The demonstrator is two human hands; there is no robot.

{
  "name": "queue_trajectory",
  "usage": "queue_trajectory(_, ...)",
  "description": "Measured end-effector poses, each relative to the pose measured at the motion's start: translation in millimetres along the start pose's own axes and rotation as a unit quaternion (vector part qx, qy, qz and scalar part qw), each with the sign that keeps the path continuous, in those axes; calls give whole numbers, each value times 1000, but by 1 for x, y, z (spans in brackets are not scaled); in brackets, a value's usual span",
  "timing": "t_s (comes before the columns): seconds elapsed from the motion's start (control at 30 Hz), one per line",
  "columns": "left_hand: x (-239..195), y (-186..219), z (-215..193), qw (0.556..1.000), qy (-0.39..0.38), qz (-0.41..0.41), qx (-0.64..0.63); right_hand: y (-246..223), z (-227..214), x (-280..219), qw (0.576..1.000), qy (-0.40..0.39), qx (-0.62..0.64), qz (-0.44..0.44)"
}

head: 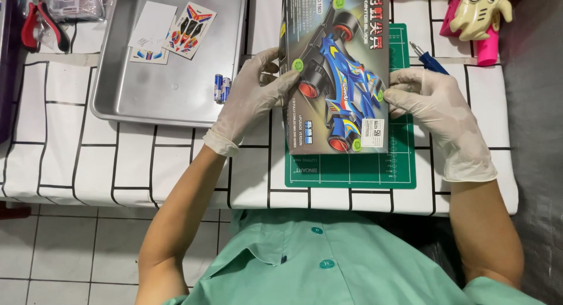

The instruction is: Assembling a blue toy car using a screwdriver and then placing it into its original packaging box

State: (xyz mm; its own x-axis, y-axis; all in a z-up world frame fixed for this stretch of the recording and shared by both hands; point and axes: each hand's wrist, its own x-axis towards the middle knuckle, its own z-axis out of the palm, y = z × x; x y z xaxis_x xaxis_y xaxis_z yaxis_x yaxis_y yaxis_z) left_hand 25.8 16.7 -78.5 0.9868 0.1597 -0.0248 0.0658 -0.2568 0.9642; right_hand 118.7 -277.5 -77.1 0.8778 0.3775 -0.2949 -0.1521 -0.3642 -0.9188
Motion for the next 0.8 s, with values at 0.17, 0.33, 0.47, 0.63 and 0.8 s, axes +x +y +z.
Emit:
queue_trajectory(0.17,5,8,3,996,-24,-64,-53,5,4,6,999,1,29,22)
queue_trajectory(0.33,16,0,3,992,-50,-92,-63,1,8,7,999,-2,21,34)
queue_trajectory(0.47,20,5,0,994,-69,-64,-53,2,9,8,999,5,4,44)
queue_trajectory(0.63,61,-18,-10,986,-83,-4,143,12,6,15,999,-4,22,47)
queue_trajectory(0.8,135,-9,-32,959,-80,150,229,16,8,16,998,-9,38,40)
